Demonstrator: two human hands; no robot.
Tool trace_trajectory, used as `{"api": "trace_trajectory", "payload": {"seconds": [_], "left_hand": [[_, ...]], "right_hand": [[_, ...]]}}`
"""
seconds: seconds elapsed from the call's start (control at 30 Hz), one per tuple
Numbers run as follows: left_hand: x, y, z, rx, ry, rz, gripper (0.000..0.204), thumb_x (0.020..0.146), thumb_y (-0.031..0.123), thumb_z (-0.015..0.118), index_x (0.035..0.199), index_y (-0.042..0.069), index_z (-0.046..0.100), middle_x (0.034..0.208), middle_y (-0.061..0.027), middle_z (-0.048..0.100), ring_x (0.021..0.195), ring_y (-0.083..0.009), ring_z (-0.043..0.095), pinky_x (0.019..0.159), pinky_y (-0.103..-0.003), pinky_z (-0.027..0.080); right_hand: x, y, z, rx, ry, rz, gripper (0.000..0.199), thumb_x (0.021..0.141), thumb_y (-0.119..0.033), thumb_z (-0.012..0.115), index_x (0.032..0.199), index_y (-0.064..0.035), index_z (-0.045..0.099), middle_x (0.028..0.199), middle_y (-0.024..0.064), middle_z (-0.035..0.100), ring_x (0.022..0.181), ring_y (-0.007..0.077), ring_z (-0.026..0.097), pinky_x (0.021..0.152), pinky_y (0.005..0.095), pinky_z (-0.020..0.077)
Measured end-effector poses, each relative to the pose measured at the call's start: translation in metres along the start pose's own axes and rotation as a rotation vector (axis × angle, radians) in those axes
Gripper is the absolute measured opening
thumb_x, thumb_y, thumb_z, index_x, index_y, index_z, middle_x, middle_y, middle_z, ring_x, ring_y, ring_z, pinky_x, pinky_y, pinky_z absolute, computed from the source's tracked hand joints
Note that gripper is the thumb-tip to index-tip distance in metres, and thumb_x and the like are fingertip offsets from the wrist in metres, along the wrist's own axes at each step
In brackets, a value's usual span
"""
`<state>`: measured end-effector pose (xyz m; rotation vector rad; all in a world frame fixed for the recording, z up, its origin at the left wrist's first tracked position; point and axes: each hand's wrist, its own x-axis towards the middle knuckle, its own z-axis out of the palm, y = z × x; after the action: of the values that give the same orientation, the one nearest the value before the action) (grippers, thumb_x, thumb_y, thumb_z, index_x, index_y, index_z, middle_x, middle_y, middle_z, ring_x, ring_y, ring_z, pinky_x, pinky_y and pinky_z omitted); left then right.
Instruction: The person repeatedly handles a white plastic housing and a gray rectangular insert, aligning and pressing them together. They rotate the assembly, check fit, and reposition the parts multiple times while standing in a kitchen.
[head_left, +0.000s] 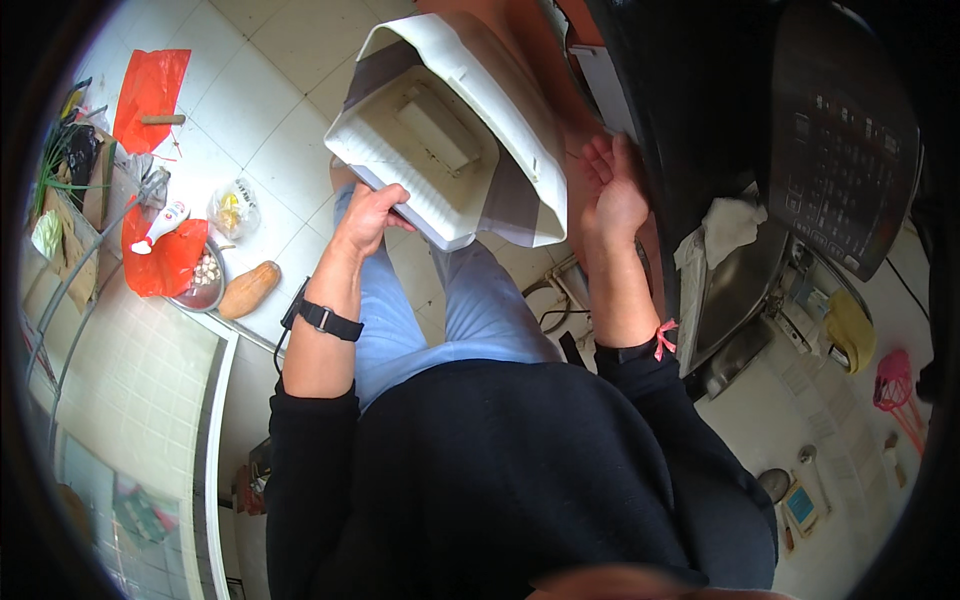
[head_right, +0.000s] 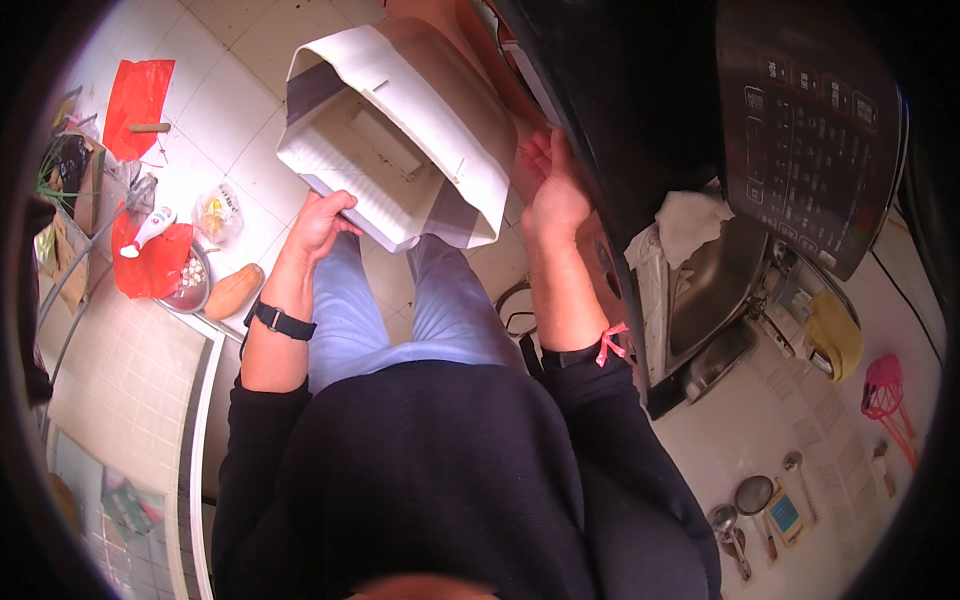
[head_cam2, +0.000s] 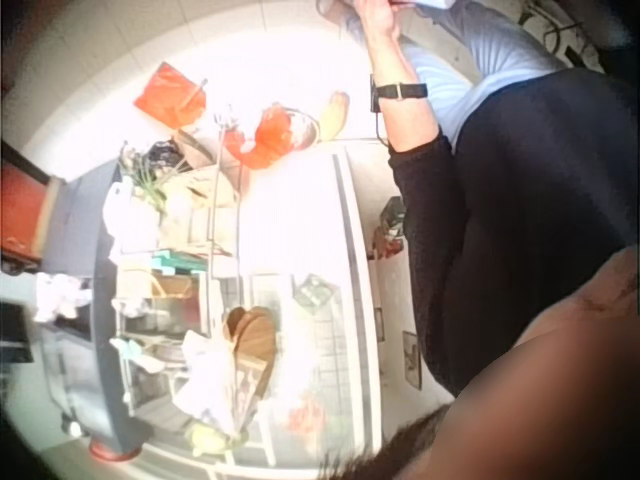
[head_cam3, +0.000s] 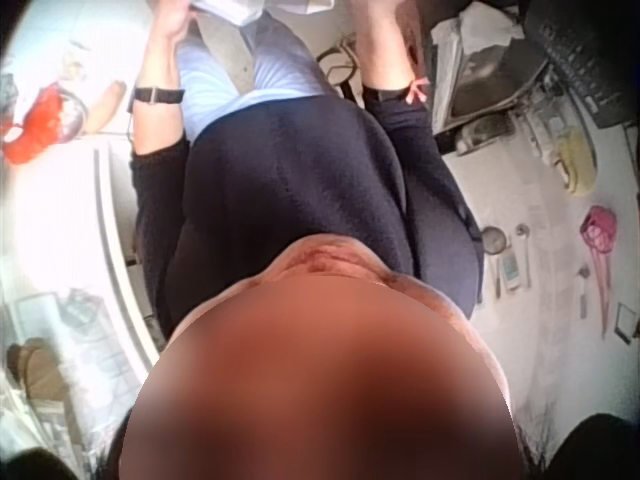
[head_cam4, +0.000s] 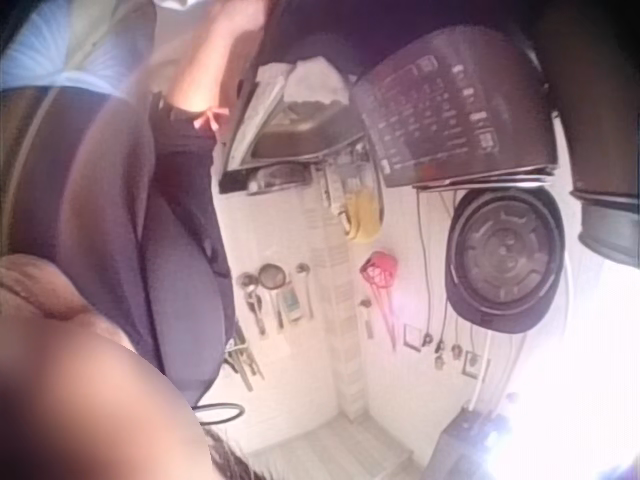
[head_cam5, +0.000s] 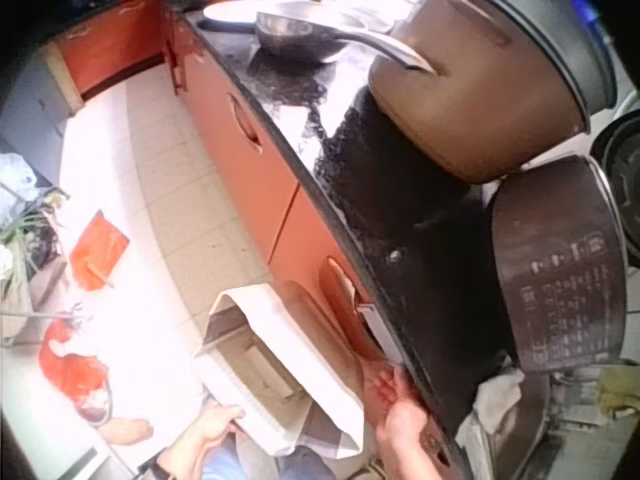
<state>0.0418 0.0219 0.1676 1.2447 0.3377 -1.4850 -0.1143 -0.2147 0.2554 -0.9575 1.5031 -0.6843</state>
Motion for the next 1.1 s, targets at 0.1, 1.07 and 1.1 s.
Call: {"api": "trace_trajectory", "payload": {"seconds": [0.1,1.07,1.1], "left_hand": [[0.0,-0.002,-0.005,-0.008,-0.015,0.001,0.047,0.081,0.009,0.059,0.124,-0.004,0.046,0.105,-0.0154,0.061,0.083,-0.0281,0.067,0.057,-0.036,0.06],[-0.002,-0.014,-0.02,-0.011,-0.012,-0.035,0.04,0.08,0.012,0.059,0.116,-0.005,0.053,0.101,-0.0143,0.062,0.08,-0.0264,0.067,0.056,-0.035,0.059],[-0.001,-0.014,-0.019,-0.021,-0.014,-0.034,0.04,0.08,0.012,0.059,0.116,-0.005,0.053,0.101,-0.0144,0.062,0.081,-0.0265,0.067,0.056,-0.035,0.059]], "right_hand": [[0.0,0.007,-0.003,-0.064,0.003,-0.181,0.028,0.092,-0.013,0.066,0.114,0.003,0.061,0.104,0.0109,0.067,0.092,0.0211,0.064,0.087,0.0339,0.0523],[-0.011,0.018,-0.02,-0.957,-0.206,-0.796,0.064,0.083,-0.001,0.057,0.141,0.01,0.034,0.13,0.0257,0.051,0.118,0.0347,0.054,0.101,0.0382,0.0446],[-0.011,0.018,-0.019,-0.945,-0.205,-0.781,0.064,0.083,-0.001,0.057,0.141,0.0096,0.034,0.129,0.025,0.051,0.117,0.0338,0.055,0.1,0.0378,0.0448]]}}
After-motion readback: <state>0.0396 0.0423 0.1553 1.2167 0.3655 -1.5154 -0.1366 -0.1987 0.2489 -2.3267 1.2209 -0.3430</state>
